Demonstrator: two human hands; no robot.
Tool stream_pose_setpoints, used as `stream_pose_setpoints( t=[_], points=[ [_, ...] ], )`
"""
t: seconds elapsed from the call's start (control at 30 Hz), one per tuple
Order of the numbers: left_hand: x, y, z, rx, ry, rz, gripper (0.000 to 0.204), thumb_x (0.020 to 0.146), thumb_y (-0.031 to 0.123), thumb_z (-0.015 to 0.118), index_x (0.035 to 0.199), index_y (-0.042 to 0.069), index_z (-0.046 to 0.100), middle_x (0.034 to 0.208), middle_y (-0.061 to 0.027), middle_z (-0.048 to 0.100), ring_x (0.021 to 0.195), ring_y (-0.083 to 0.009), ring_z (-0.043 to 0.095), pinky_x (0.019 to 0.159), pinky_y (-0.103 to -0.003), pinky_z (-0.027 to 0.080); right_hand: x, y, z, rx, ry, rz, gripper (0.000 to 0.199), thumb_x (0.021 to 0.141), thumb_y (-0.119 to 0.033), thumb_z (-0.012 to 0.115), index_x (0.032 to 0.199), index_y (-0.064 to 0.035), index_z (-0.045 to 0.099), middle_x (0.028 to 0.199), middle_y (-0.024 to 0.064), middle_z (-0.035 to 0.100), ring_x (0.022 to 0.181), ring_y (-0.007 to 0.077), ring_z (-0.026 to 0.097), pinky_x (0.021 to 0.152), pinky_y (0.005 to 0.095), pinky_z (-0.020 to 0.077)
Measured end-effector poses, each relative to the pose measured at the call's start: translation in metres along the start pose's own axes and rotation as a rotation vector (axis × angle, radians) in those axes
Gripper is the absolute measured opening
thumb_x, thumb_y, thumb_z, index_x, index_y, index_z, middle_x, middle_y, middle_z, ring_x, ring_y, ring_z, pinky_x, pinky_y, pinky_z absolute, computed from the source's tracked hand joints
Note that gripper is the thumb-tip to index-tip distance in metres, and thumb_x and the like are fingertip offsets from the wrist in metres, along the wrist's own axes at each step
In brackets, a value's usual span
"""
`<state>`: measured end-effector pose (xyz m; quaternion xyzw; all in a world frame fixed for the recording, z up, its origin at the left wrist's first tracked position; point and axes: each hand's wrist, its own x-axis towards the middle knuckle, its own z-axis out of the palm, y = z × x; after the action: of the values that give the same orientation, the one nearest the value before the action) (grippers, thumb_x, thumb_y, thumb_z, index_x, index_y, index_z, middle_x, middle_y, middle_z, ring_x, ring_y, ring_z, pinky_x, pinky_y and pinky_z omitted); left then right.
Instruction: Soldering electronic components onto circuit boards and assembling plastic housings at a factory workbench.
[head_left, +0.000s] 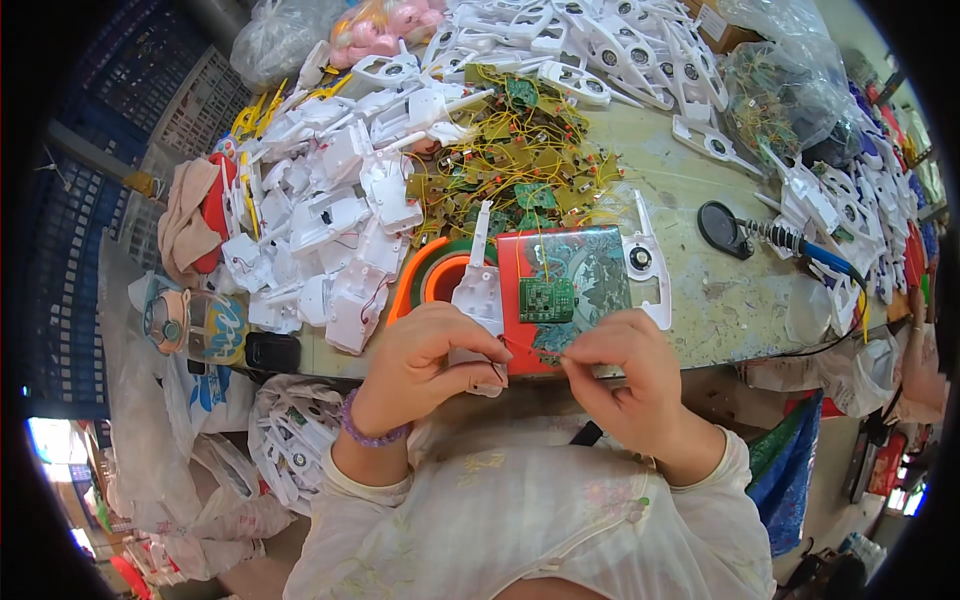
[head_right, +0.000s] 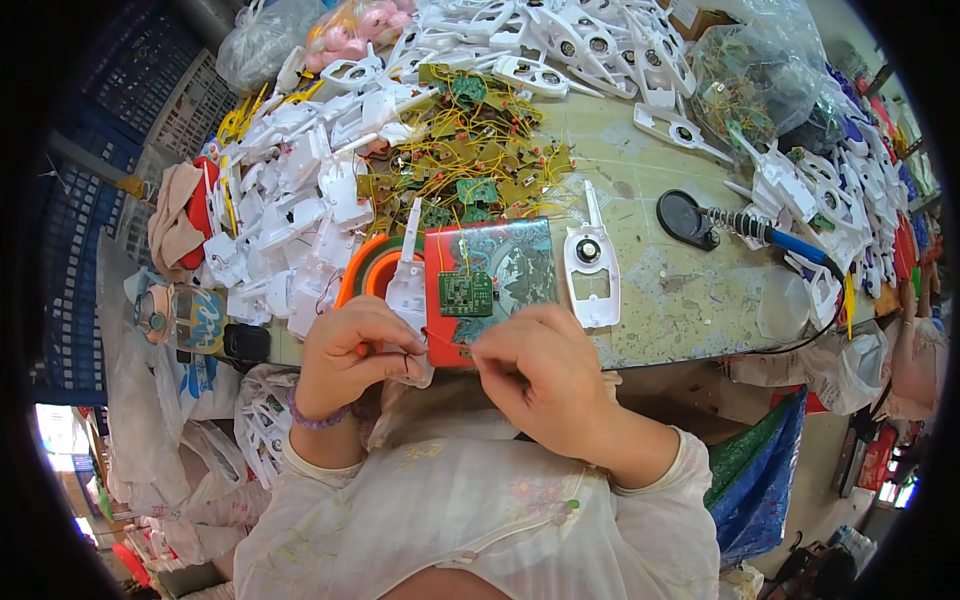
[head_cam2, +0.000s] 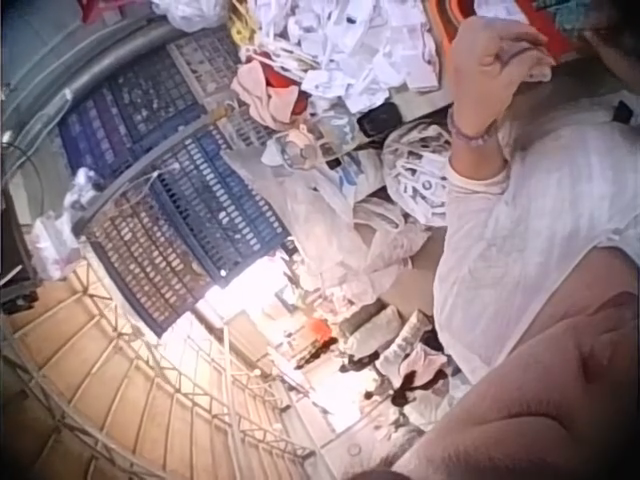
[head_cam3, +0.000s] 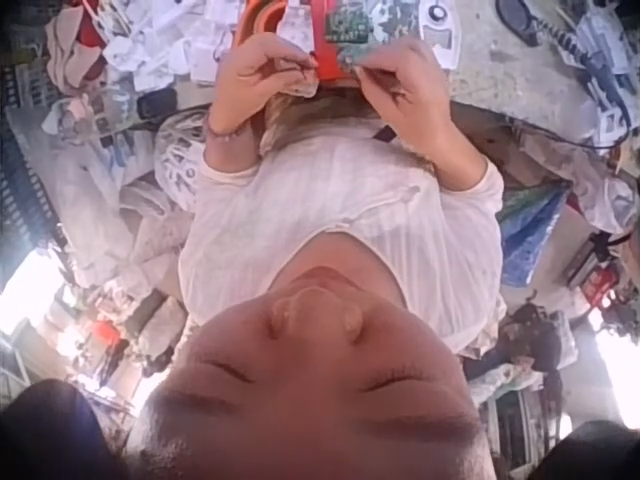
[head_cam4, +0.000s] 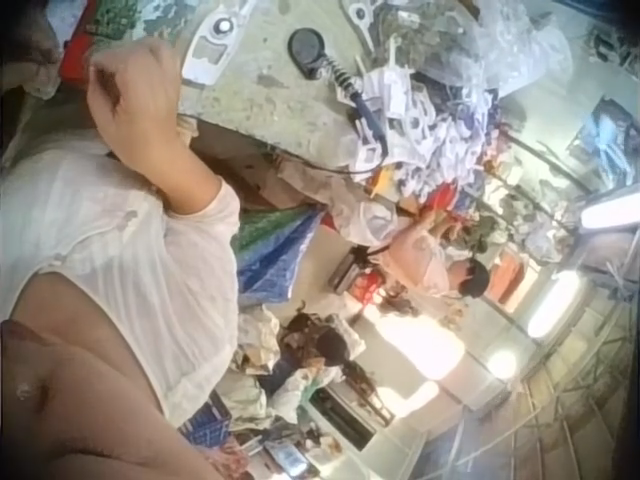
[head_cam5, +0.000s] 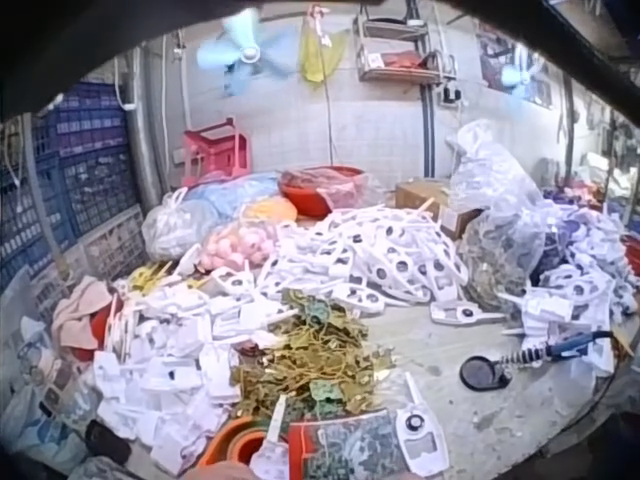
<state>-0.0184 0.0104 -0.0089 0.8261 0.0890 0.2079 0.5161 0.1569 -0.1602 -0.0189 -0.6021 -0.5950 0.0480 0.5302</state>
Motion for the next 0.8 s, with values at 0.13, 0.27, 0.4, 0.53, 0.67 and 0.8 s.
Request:
stream_pose_setpoints(
  t=[0.13,0.27,0.4,0.53,0.67,0.8],
  points=[
    [0.000,-0.003,0.004,-0.144,0.095,-0.072,0.015,0.075,0.005,0.078,0.089,0.007,0.073,0.085,-0.0010,0.072,0.081,-0.0166,0.065,0.073,-0.032,0.046,-0.011,-0.001,-0.001,-0.121,-0.123,-0.199,0.026,0.069,-0.003,0.073,0.093,-0.0089,0.065,0.095,0.0046,0.067,0.089,0.0241,0.060,0.079,0.0388,0.0490],
    [0.010,-0.006,0.005,0.080,0.084,0.136,0.015,0.075,0.004,0.077,0.089,0.006,0.074,0.085,-0.0026,0.072,0.081,-0.0176,0.066,0.073,-0.033,0.047,-0.015,0.000,0.004,-0.215,-0.221,-0.429,0.024,0.070,-0.015,0.067,0.093,-0.0082,0.064,0.098,0.0038,0.064,0.092,0.0214,0.058,0.083,0.0375,0.0485],
    [0.013,-0.005,0.010,0.292,0.075,0.170,0.016,0.075,0.004,0.076,0.090,0.007,0.074,0.085,-0.0038,0.071,0.079,-0.0187,0.065,0.073,-0.032,0.047,-0.014,-0.001,0.011,-0.259,-0.218,-0.479,0.024,0.070,-0.015,0.067,0.092,-0.0074,0.063,0.096,0.0033,0.063,0.092,0.0207,0.058,0.083,0.0364,0.0487],
    [0.009,-0.003,0.015,0.233,0.154,0.031,0.014,0.076,0.005,0.076,0.090,0.007,0.073,0.084,-0.0044,0.070,0.080,-0.0200,0.064,0.076,-0.034,0.047,-0.016,-0.001,0.011,-0.273,-0.265,-0.465,0.029,0.069,-0.014,0.071,0.098,-0.0089,0.067,0.101,0.0023,0.066,0.090,0.0208,0.059,0.083,0.0384,0.0492],
    [0.010,-0.003,0.018,0.135,0.211,-0.081,0.012,0.078,0.006,0.075,0.089,0.006,0.071,0.093,-0.0067,0.070,0.087,-0.0223,0.064,0.080,-0.036,0.048,-0.017,0.000,0.012,-0.270,-0.253,-0.456,0.028,0.069,-0.014,0.070,0.096,-0.0087,0.066,0.100,0.0025,0.065,0.091,0.0208,0.059,0.083,0.0379,0.0492],
    [0.019,-0.006,0.022,0.179,0.271,0.062,0.010,0.078,0.006,0.075,0.086,0.004,0.068,0.104,-0.0083,0.070,0.095,-0.0247,0.064,0.084,-0.036,0.049,-0.014,-0.001,0.014,-0.204,-0.145,-0.411,0.025,0.071,-0.013,0.072,0.094,-0.0061,0.065,0.100,0.0053,0.065,0.092,0.0227,0.060,0.081,0.0383,0.0504]
  ],
)
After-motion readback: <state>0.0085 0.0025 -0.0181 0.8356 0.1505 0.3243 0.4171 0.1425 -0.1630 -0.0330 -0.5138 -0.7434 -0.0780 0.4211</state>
